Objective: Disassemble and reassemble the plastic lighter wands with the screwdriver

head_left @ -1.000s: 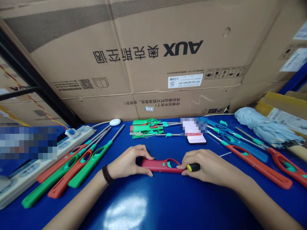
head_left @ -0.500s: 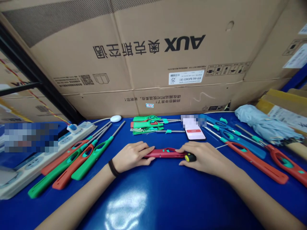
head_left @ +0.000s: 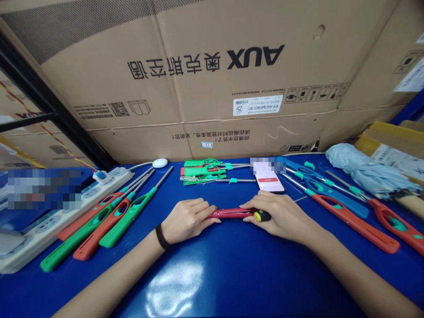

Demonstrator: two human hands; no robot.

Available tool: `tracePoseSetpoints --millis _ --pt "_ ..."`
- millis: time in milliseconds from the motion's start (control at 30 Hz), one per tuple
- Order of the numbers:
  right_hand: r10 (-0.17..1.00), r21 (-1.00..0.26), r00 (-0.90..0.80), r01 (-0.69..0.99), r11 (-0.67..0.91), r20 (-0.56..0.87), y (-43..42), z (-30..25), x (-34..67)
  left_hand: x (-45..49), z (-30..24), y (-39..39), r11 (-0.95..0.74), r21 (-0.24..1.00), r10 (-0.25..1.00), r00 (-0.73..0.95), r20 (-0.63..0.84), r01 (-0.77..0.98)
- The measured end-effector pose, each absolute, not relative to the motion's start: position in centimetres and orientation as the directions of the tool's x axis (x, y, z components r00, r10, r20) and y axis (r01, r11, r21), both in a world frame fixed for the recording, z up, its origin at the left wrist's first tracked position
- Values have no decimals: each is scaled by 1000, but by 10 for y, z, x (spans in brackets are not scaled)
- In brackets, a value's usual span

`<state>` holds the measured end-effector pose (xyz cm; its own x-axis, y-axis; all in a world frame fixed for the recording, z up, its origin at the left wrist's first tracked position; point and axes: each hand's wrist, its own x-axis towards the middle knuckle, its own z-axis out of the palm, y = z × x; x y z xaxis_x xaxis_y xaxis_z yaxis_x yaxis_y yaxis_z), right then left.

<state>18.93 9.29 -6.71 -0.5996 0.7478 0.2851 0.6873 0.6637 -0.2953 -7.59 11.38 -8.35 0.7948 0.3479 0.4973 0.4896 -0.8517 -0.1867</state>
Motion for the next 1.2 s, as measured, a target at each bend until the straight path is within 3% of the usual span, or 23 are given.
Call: tracePoseSetpoints --millis 500,733,967,1200 --pt "800 -379 -557 706 598 224 87 -63 185 -77 -82 115 -856 -65 424 768 479 513" --pt "797 -376 -567 706 600 209 86 -63 184 -71 -85 110 -884 -77 375 799 470 461" --pt "782 -391 -585 683 617 213 85 -63 184 -69 -89 110 -903 24 393 802 450 429" --pt "753 -438 -622 628 644 215 83 -61 182 -67 -87 107 -900 4 384 790 478 435"
